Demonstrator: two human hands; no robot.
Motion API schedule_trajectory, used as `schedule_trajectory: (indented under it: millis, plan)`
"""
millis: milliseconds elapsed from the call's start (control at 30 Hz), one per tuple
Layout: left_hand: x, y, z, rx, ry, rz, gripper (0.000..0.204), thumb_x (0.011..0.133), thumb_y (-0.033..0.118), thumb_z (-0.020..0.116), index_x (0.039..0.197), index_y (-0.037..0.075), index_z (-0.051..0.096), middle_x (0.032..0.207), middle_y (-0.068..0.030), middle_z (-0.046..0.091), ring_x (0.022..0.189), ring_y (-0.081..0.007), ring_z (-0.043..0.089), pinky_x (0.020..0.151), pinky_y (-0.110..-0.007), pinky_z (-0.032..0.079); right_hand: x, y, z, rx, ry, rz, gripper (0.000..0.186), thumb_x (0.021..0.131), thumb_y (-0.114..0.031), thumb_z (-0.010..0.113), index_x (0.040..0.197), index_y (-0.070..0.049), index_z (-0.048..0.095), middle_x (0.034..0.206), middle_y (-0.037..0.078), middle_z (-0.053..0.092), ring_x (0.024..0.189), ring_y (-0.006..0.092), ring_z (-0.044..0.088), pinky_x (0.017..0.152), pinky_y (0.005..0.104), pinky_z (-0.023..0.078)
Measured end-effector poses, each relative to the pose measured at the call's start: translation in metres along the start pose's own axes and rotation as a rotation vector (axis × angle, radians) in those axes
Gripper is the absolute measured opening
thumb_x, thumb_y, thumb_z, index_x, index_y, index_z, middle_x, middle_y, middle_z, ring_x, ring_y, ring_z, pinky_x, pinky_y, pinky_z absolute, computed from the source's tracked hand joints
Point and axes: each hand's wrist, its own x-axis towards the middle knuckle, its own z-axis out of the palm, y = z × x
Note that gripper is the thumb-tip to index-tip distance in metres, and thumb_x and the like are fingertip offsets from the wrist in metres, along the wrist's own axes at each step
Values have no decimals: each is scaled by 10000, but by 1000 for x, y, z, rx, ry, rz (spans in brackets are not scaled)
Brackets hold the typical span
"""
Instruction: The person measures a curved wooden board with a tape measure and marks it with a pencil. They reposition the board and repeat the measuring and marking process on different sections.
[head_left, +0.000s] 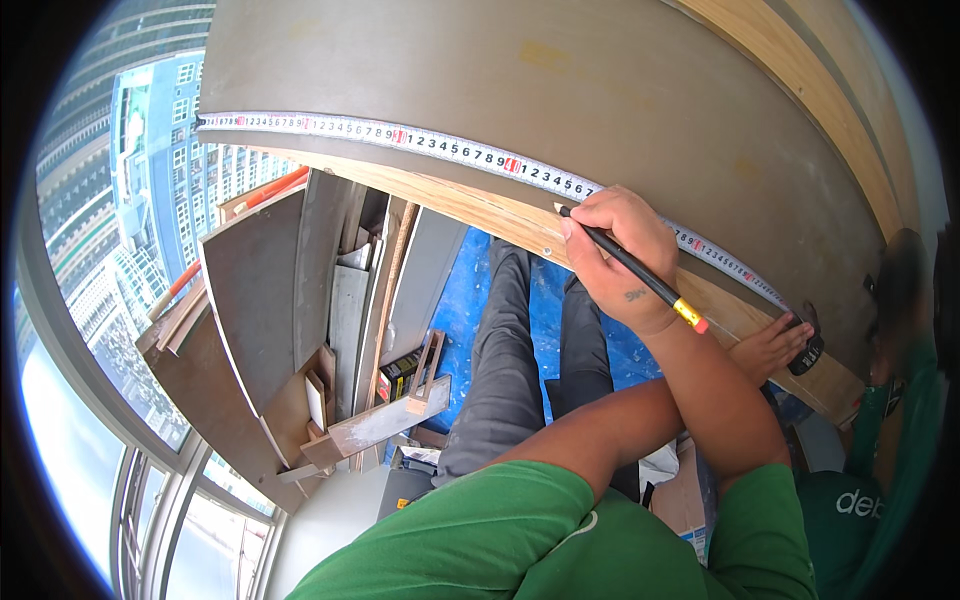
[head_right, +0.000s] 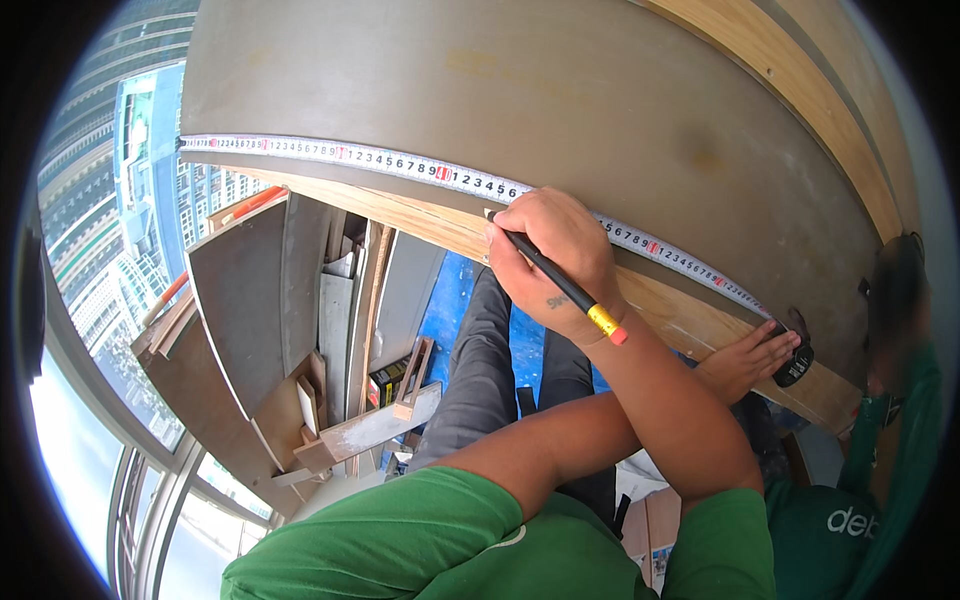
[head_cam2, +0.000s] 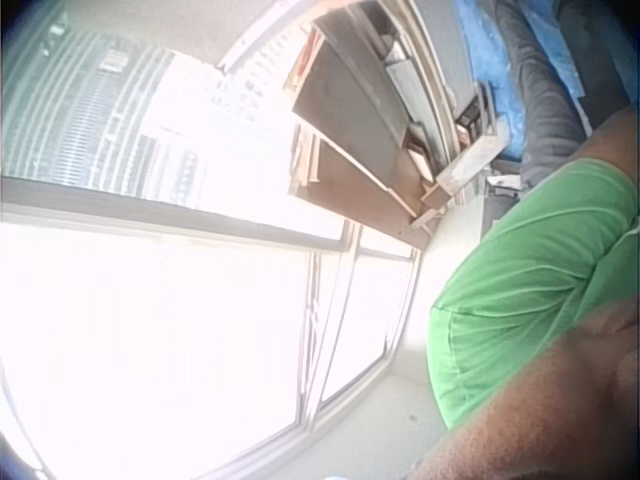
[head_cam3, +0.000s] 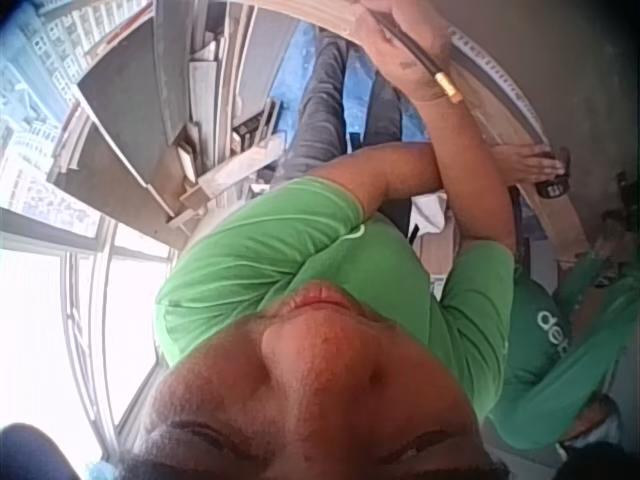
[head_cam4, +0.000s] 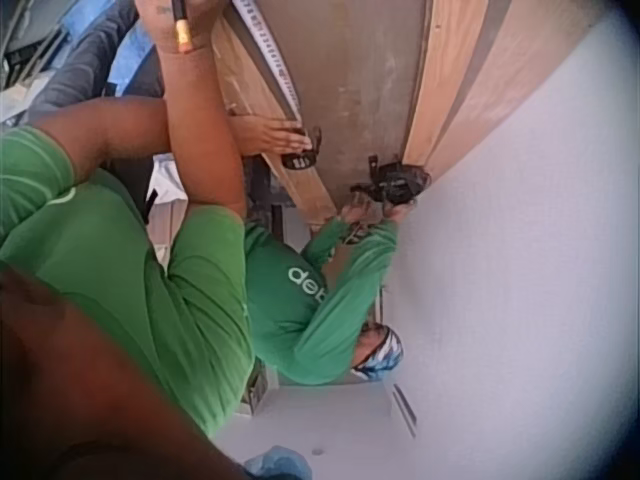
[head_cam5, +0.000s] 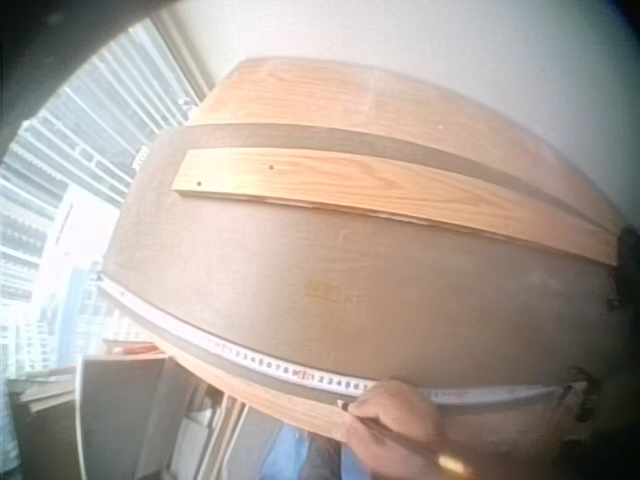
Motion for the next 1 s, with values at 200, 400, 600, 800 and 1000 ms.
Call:
schedule_trajectory:
  millis: [200, 400, 600, 800, 1000]
  plan:
    - [1, 2, 1, 2, 2, -16, 593, 1031, 320, 415, 1565, 65, 443, 1736, -105, 231, 1616, -281, 144, 1317, -578, 66, 4, 2, 5, -14, 79, -48, 216, 788, 105, 737, 911, -14, 604, 788, 128, 642, 685, 328, 635, 647, 408, 531]
    - [1, 0, 0, 21, -1, -12, 594, 1034, 323, 411, 1570, 68, 441, 1735, -101, 236, 1615, -281, 146, 1316, -575, 67, 2, 3, 3, -40, 38, -55, 215, 807, 92, 749, 943, -3, 611, 849, 158, 674, 728, 323, 665, 679, 399, 551]
    - [0, -1, -3, 37, -13, -1, 591, 1038, 321, 408, 1572, 70, 436, 1735, -99, 237, 1615, -285, 144, 1316, -574, 70, 4, 5, 5, -47, 56, -101, 246, 775, 127, 722, 931, -9, 589, 793, 136, 633, 684, 335, 628, 647, 411, 530]
    - [1, 0, -1, 21, -9, -6, 600, 1032, 317, 418, 1578, 69, 426, 1735, -99, 237, 1615, -277, 149, 1317, -572, 72, 1, 5, 3, -66, 5, -73, 215, 813, 91, 754, 948, -1, 614, 862, 165, 684, 748, 331, 676, 678, 407, 552]
    - [1, 0, 0, 10, -3, -13, 608, 1023, 314, 428, 1578, 65, 424, 1736, -99, 235, 1614, -266, 154, 1318, -570, 71, 2, 5, 1, -73, 0, -91, 232, 803, 105, 753, 953, 0, 610, 855, 160, 678, 740, 327, 671, 672, 402, 548]
